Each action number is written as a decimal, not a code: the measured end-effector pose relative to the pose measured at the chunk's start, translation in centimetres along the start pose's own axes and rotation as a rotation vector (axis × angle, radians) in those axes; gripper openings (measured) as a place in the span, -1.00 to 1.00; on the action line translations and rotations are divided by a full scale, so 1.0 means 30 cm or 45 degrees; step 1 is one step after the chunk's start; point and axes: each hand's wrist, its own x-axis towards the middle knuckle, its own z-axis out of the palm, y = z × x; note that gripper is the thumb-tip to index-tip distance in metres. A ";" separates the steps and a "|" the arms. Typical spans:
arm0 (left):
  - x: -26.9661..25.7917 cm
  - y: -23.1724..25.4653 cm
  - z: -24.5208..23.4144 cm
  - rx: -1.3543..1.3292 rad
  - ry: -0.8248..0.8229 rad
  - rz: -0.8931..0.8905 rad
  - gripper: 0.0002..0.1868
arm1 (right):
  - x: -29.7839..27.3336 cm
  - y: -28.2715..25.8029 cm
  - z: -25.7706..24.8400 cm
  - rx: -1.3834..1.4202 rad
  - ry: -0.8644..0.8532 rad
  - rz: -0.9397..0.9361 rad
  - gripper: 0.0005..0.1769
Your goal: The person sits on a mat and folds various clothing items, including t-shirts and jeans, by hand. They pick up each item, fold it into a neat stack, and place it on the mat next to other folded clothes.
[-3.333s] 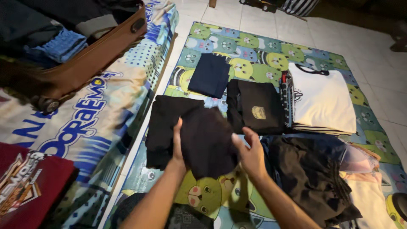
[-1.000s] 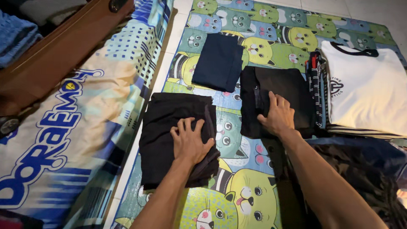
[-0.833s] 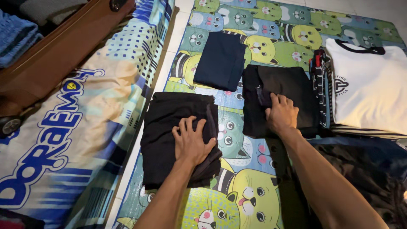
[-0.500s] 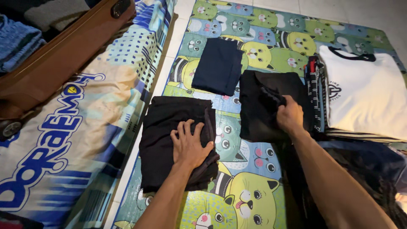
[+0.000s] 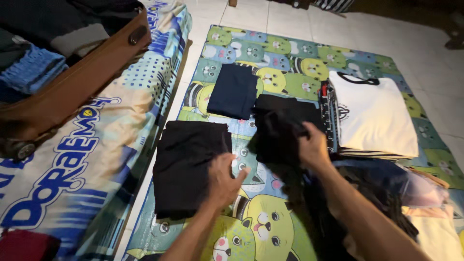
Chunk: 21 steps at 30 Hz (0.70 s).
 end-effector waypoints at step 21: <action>-0.209 0.517 0.146 -2.133 -0.706 -0.819 -0.42 | -0.434 0.030 -0.389 0.604 -0.299 1.098 -0.40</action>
